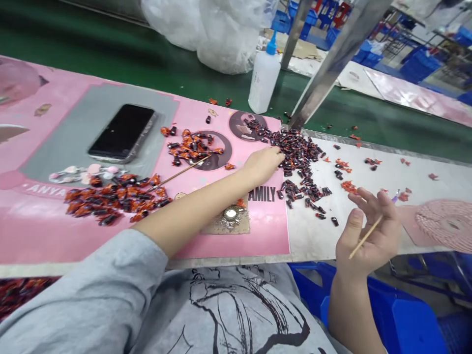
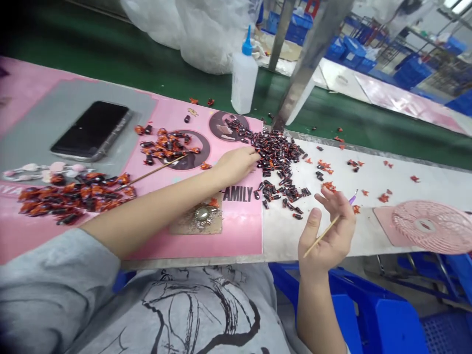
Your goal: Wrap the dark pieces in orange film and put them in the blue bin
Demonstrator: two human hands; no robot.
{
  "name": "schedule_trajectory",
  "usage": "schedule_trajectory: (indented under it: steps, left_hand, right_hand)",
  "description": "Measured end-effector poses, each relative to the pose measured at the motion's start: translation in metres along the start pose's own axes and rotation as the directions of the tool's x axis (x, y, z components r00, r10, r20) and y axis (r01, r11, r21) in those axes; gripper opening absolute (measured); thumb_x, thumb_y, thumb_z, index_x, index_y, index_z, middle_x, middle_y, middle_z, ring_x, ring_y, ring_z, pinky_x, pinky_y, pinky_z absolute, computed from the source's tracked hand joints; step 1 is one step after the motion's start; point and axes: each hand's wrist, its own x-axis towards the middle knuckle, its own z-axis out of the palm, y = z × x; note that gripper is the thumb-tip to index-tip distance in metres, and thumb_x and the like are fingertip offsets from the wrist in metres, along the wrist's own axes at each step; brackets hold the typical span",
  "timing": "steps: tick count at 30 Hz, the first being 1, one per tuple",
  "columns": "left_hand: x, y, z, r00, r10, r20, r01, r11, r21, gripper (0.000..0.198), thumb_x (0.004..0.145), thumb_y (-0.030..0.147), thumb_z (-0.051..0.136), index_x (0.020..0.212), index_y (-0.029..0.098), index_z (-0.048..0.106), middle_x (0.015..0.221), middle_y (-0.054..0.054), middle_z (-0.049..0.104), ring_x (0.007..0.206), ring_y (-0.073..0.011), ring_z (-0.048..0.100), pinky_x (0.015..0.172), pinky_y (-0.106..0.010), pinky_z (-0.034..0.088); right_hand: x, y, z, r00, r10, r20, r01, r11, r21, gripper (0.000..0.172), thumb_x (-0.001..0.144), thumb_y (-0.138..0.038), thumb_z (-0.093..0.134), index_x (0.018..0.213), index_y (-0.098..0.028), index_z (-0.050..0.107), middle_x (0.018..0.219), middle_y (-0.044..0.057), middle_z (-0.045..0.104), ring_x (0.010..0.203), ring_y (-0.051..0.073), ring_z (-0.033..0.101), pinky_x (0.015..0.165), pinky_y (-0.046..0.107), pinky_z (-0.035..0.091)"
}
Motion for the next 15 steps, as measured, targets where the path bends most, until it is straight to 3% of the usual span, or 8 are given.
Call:
schedule_trajectory:
  steps: [7, 12, 15]
  left_hand:
    - [0.011, -0.004, 0.01, 0.999, -0.016, -0.032, 0.017, 1.0, 0.015, 0.03, 0.097, 0.025, 0.051, 0.119, 0.011, 0.066, 0.12, -0.018, 0.065, 0.114, -0.0326, 0.062, 0.084, -0.038, 0.051]
    - [0.009, -0.019, 0.011, 0.996, -0.061, -0.063, 0.063, 0.998, 0.027, 0.041, 0.098, 0.034, 0.054, 0.133, 0.012, 0.057, 0.125, -0.018, 0.063, 0.115, -0.0321, 0.061, 0.084, -0.037, 0.049]
    - [0.011, -0.024, 0.011, 0.998, -0.047, -0.047, 0.048, 0.998, 0.038, 0.036, 0.098, 0.033, 0.055, 0.13, 0.018, 0.061, 0.125, -0.015, 0.063, 0.115, -0.03, 0.062, 0.085, -0.035, 0.049]
  right_hand:
    - [-0.008, 0.006, -0.02, 1.0, 0.01, 0.018, -0.008, 0.993, -0.12, 0.04, 0.096, -0.021, 0.061, 0.136, -0.022, 0.056, 0.12, 0.013, 0.07, 0.098, 0.023, 0.073, 0.091, 0.044, 0.057]
    - [-0.006, 0.006, -0.017, 0.999, 0.01, 0.033, -0.007, 0.995, -0.095, 0.041, 0.095, -0.019, 0.061, 0.136, -0.021, 0.056, 0.12, 0.013, 0.07, 0.1, 0.023, 0.073, 0.094, 0.045, 0.056]
    - [-0.006, 0.003, -0.013, 0.999, 0.008, 0.05, -0.005, 0.998, -0.064, 0.043, 0.094, -0.017, 0.062, 0.136, -0.02, 0.056, 0.12, 0.013, 0.07, 0.102, 0.023, 0.072, 0.095, 0.045, 0.055]
